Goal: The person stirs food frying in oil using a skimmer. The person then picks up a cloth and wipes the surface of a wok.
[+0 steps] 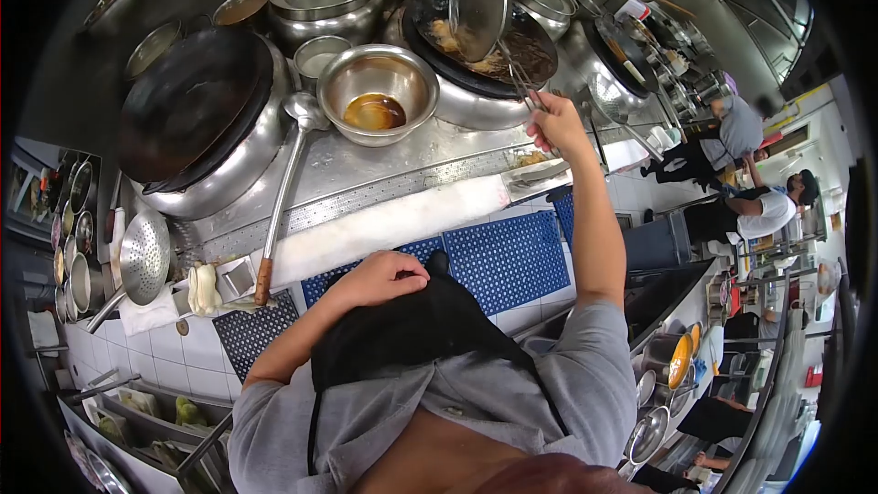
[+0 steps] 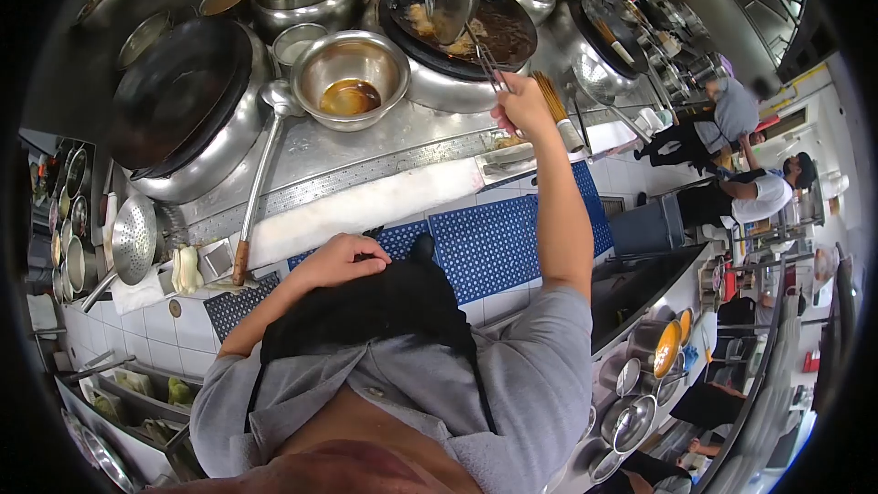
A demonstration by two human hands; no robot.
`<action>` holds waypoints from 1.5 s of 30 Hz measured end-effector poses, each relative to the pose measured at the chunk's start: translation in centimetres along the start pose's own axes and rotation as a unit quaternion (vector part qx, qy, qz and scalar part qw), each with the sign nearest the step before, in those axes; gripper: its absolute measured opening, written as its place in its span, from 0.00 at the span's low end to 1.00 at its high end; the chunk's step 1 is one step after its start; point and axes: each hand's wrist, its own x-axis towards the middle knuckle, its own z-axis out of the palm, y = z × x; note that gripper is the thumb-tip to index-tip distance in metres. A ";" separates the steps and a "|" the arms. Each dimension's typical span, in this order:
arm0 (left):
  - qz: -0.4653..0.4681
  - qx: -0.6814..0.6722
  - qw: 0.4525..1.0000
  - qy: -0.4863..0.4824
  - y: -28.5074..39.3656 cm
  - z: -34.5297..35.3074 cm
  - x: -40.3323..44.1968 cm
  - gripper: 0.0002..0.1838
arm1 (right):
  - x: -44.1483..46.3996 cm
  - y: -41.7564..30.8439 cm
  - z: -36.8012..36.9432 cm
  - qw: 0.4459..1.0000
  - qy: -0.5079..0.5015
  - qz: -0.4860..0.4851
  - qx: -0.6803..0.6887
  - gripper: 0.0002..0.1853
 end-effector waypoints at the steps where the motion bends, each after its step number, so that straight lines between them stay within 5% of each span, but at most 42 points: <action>1: -0.002 -0.006 1.000 -0.005 0.0 -0.1 0.1 0.13 | -1.3 -0.3 -0.6 1.000 0.001 0.002 -0.007 0.25; 13: 0.001 -0.002 1.000 -0.011 -0.2 -0.3 0.2 0.14 | -6.6 -0.8 -4.2 0.996 0.072 -0.054 -0.016 0.26; 26: -0.030 -0.039 0.996 0.068 -0.5 0.0 -2.0 0.13 | 10.9 0.5 2.3 0.993 0.077 -0.009 -0.092 0.26; 35: -0.005 -0.005 0.999 0.052 -0.8 -0.1 -0.9 0.13 | 9.3 -1.7 2.6 0.997 0.065 -0.040 0.006 0.20; 38: -0.013 0.002 1.000 0.023 -0.3 -0.3 -0.1 0.13 | 8.1 0.1 2.4 0.997 0.011 0.015 0.074 0.19; 45: -0.011 -0.015 1.000 -0.011 -0.8 -0.4 0.9 0.13 | -0.4 1.3 -1.4 0.999 0.014 0.036 0.028 0.23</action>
